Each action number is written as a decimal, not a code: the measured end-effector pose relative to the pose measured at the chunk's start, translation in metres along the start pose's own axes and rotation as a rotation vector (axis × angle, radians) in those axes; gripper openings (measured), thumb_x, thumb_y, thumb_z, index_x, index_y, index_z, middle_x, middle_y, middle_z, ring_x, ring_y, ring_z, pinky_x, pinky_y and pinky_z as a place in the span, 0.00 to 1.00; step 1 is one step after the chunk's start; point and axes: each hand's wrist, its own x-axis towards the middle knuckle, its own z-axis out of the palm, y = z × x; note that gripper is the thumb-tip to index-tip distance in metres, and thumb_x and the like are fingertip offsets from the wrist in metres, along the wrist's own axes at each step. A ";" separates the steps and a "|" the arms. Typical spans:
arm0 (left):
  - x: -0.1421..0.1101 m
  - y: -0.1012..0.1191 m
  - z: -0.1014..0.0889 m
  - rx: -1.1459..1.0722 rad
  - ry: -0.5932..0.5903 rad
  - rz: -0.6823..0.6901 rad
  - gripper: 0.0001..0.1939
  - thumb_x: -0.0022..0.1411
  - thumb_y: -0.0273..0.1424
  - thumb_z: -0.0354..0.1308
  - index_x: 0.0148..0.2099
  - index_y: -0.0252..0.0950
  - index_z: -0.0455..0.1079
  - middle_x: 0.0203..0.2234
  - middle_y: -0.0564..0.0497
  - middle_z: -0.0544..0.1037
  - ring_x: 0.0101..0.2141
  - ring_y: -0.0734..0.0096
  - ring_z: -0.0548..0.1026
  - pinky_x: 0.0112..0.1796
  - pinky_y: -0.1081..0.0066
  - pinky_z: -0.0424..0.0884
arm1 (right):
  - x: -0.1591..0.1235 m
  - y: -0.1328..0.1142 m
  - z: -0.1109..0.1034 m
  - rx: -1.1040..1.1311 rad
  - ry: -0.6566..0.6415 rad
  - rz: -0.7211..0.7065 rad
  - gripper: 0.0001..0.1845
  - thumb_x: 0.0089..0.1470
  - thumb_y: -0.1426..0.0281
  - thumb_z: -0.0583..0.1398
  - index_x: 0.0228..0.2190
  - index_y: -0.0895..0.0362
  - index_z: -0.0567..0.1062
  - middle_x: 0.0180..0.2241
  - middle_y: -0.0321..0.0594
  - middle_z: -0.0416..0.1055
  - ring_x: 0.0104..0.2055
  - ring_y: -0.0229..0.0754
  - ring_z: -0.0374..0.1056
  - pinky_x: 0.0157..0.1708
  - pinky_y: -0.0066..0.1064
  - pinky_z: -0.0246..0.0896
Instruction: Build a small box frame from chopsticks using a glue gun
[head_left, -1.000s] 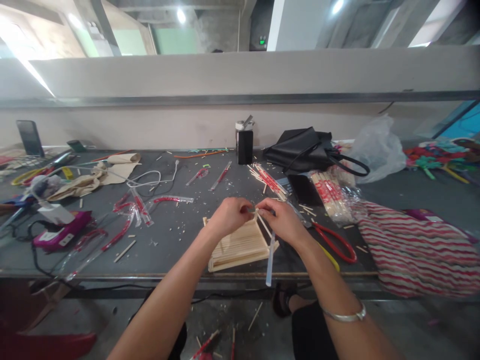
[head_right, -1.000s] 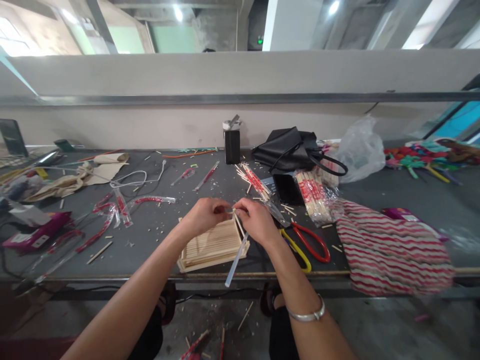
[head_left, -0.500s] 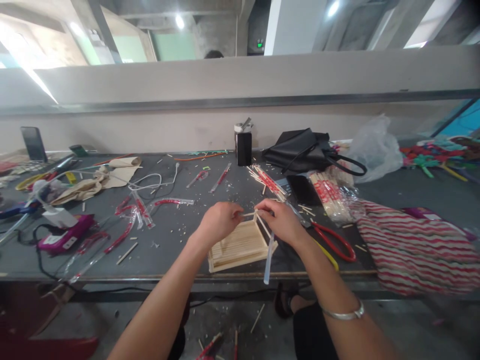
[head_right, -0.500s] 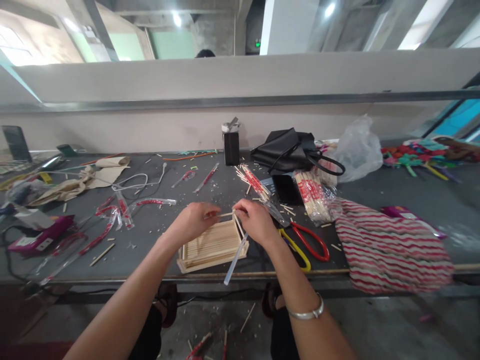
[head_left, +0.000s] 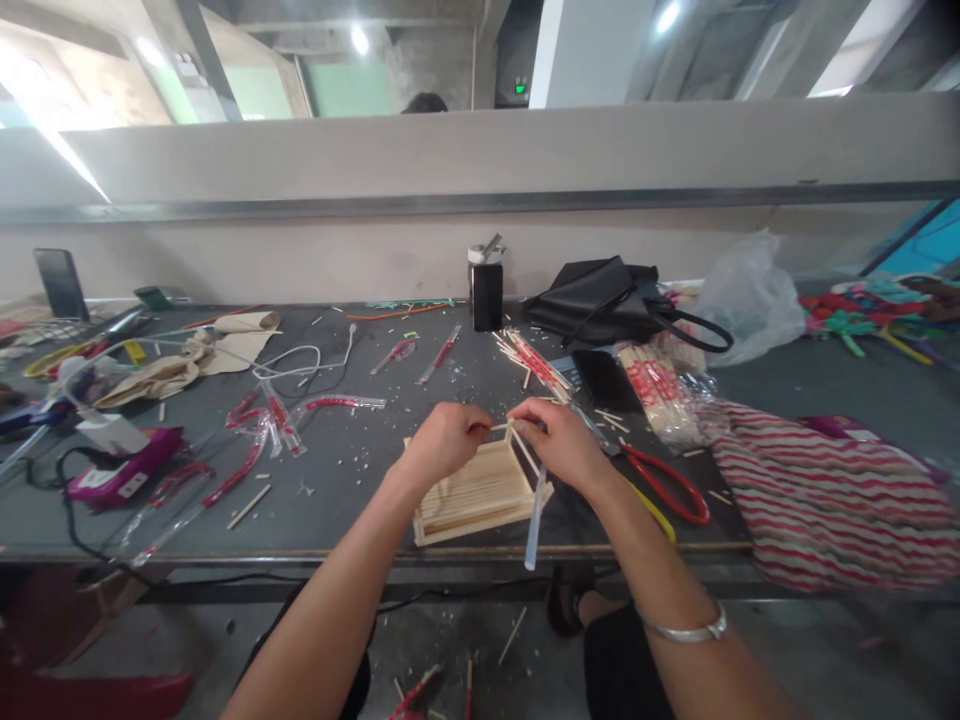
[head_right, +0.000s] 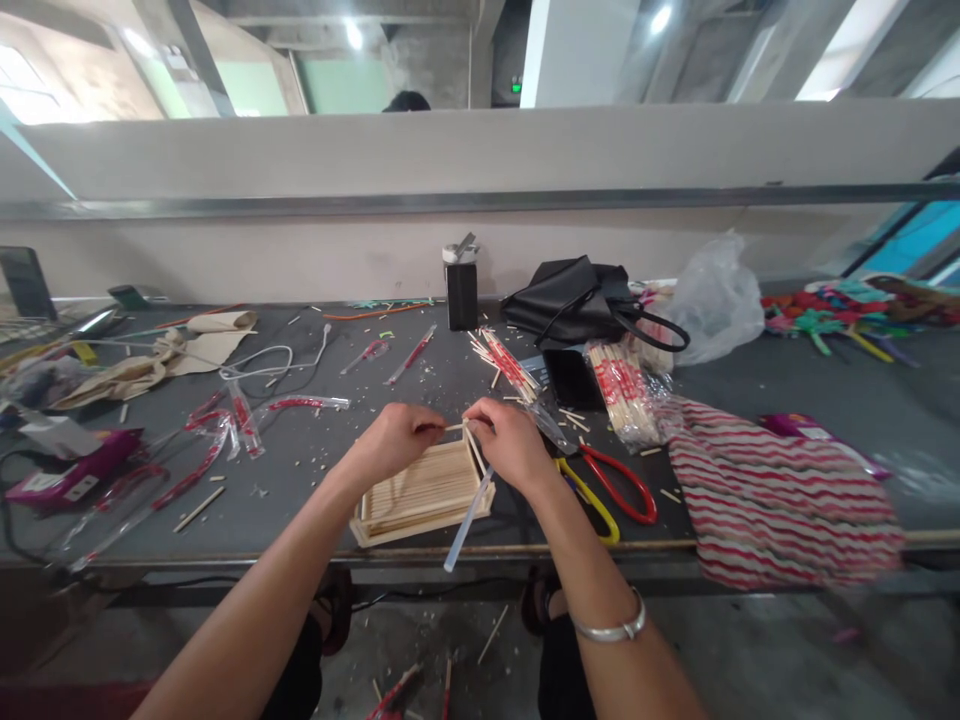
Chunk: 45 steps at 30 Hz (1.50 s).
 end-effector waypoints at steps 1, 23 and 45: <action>0.000 0.000 0.000 -0.004 0.003 0.001 0.15 0.55 0.21 0.50 0.36 0.35 0.79 0.28 0.51 0.81 0.29 0.72 0.74 0.31 0.76 0.63 | 0.000 0.000 0.000 0.000 0.000 0.002 0.06 0.53 0.74 0.57 0.32 0.54 0.75 0.32 0.37 0.77 0.37 0.43 0.72 0.39 0.32 0.63; 0.001 -0.002 0.003 -0.040 0.025 -0.017 0.15 0.54 0.21 0.51 0.35 0.36 0.79 0.28 0.51 0.82 0.28 0.72 0.74 0.31 0.75 0.64 | -0.001 -0.001 -0.001 -0.006 -0.006 0.021 0.06 0.53 0.74 0.58 0.31 0.54 0.75 0.32 0.37 0.77 0.37 0.43 0.72 0.39 0.32 0.62; 0.001 -0.001 0.003 -0.036 0.019 -0.029 0.14 0.55 0.22 0.52 0.35 0.35 0.79 0.27 0.51 0.81 0.27 0.73 0.73 0.30 0.75 0.63 | 0.000 -0.001 0.000 -0.002 0.000 0.011 0.06 0.53 0.74 0.57 0.31 0.53 0.75 0.31 0.36 0.77 0.36 0.42 0.72 0.38 0.32 0.62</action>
